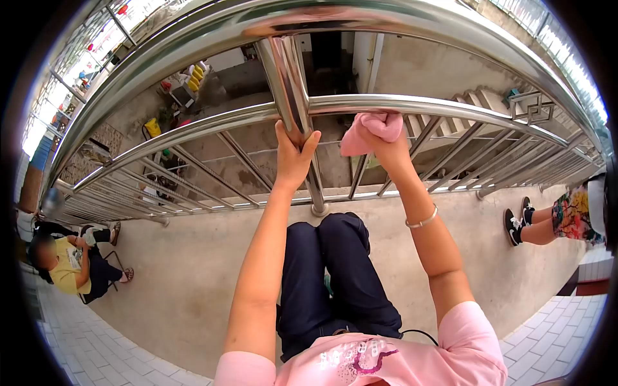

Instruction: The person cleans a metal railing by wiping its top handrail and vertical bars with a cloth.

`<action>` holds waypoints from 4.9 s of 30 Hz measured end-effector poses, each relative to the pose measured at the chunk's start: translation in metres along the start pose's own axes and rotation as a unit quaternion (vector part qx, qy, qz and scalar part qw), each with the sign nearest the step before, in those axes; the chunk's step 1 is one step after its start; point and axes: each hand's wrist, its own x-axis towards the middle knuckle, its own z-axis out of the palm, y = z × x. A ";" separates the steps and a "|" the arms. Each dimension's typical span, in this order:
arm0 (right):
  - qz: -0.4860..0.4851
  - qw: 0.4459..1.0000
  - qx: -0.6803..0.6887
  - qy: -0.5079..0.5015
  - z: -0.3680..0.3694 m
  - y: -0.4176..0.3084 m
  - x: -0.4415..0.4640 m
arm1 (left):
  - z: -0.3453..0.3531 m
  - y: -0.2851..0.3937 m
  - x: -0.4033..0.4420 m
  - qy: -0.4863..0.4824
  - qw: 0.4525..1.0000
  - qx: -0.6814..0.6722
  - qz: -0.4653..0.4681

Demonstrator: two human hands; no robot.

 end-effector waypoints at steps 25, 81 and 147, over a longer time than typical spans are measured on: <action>0.238 0.970 -0.029 -0.037 0.036 0.252 -0.116 | -0.002 -0.006 0.002 -0.003 1.000 0.003 -0.017; -0.335 0.829 -0.448 -0.024 0.002 -0.210 0.116 | -0.072 0.222 0.027 0.018 0.963 -0.063 0.262; -0.357 0.767 -0.524 0.097 0.021 -0.197 0.114 | -0.086 0.227 0.124 0.106 0.749 0.532 0.380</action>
